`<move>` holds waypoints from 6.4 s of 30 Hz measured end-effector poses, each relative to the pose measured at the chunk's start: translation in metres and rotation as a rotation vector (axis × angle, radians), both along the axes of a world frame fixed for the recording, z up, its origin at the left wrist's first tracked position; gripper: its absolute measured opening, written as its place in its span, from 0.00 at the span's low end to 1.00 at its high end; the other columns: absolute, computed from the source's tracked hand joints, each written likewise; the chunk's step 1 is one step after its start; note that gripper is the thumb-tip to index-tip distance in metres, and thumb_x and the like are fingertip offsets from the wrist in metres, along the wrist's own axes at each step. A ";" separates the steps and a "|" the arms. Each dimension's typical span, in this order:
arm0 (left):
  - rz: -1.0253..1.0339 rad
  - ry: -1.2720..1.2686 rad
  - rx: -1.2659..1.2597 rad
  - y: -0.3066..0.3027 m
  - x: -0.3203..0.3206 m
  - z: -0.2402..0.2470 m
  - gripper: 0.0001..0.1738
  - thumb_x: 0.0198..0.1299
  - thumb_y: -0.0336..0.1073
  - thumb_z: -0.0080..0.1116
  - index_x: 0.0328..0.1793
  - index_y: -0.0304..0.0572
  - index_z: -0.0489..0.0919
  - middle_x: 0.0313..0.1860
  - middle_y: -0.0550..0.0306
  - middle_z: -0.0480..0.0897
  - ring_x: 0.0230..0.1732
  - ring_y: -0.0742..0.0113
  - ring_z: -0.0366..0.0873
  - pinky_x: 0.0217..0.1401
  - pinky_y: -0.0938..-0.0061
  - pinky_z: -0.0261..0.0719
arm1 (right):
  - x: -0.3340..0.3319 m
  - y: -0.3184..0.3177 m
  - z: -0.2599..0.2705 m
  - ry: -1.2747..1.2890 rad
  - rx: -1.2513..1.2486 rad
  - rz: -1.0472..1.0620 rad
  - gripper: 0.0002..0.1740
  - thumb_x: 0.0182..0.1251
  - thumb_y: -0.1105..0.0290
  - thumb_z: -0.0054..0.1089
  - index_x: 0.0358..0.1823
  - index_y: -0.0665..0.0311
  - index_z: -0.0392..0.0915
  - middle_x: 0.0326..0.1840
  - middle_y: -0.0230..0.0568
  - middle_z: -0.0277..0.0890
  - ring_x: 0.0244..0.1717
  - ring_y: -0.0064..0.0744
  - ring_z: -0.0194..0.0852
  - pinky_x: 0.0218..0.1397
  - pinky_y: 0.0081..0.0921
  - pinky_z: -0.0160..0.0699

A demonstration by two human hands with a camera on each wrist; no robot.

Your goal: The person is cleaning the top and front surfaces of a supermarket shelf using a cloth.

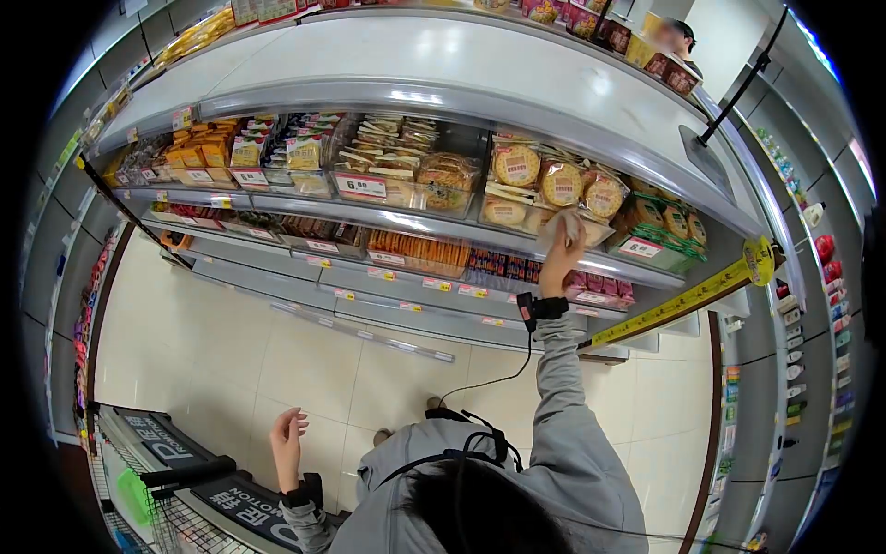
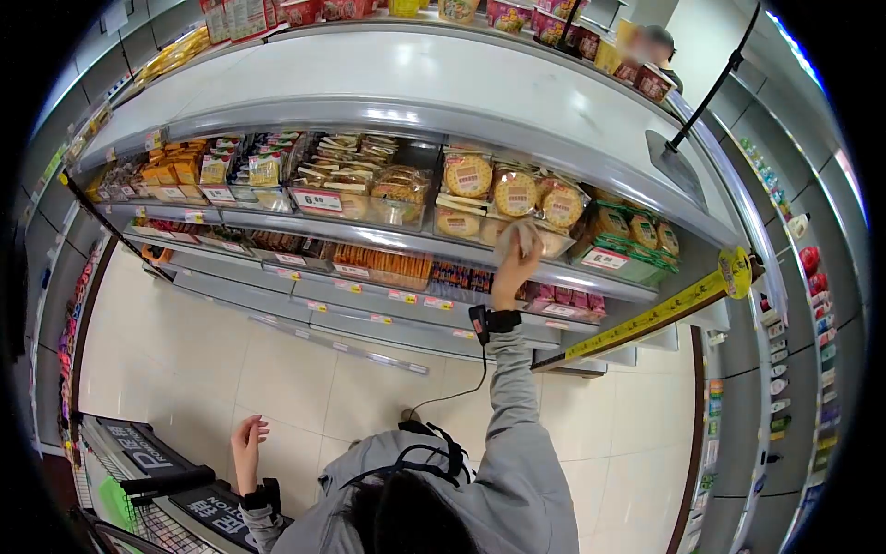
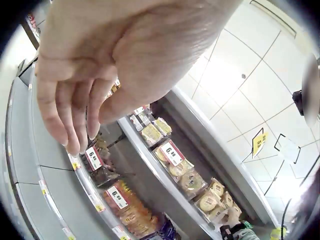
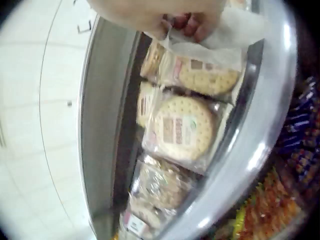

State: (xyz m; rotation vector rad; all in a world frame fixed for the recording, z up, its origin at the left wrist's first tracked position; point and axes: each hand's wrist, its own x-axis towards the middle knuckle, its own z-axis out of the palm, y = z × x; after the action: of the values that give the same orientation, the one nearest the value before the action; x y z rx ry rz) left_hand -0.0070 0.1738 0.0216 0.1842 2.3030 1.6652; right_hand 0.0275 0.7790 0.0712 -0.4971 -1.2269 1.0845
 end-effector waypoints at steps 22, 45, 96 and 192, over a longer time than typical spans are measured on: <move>-0.128 0.011 -0.002 0.129 -0.004 0.019 0.14 0.70 0.35 0.48 0.54 0.35 0.78 0.42 0.54 0.83 0.40 0.70 0.80 0.43 0.76 0.76 | 0.064 0.057 -0.011 -0.847 0.913 -0.178 0.20 0.48 0.79 0.60 0.45 0.55 0.80 0.45 0.42 0.72 0.49 0.48 0.71 0.53 0.43 0.68; 0.024 -0.024 -0.025 0.065 0.000 0.004 0.13 0.70 0.33 0.47 0.54 0.34 0.78 0.40 0.54 0.84 0.39 0.69 0.81 0.42 0.77 0.77 | 0.017 0.033 -0.005 -0.961 1.120 -0.009 0.14 0.55 0.72 0.58 0.44 0.60 0.76 0.44 0.41 0.70 0.48 0.42 0.69 0.51 0.37 0.69; -0.161 0.043 0.083 0.158 0.003 0.018 0.13 0.71 0.32 0.47 0.52 0.33 0.79 0.38 0.54 0.83 0.39 0.69 0.80 0.43 0.76 0.77 | -0.033 -0.013 -0.003 -0.833 1.015 -0.060 0.14 0.51 0.73 0.60 0.41 0.61 0.74 0.43 0.41 0.68 0.45 0.43 0.67 0.49 0.36 0.66; -0.090 0.053 0.046 -0.124 -0.185 0.020 0.13 0.71 0.32 0.47 0.51 0.31 0.78 0.37 0.53 0.83 0.38 0.69 0.80 0.42 0.76 0.76 | -0.182 -0.142 0.024 -1.005 1.072 -0.133 0.15 0.54 0.77 0.59 0.45 0.63 0.71 0.45 0.46 0.67 0.47 0.49 0.66 0.51 0.43 0.68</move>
State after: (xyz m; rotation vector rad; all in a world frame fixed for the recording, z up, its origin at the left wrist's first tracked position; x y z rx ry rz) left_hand -0.1923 0.0498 0.0421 0.3412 2.2602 1.6887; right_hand -0.1544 0.6375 0.0950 -0.2405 -2.3608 -0.1296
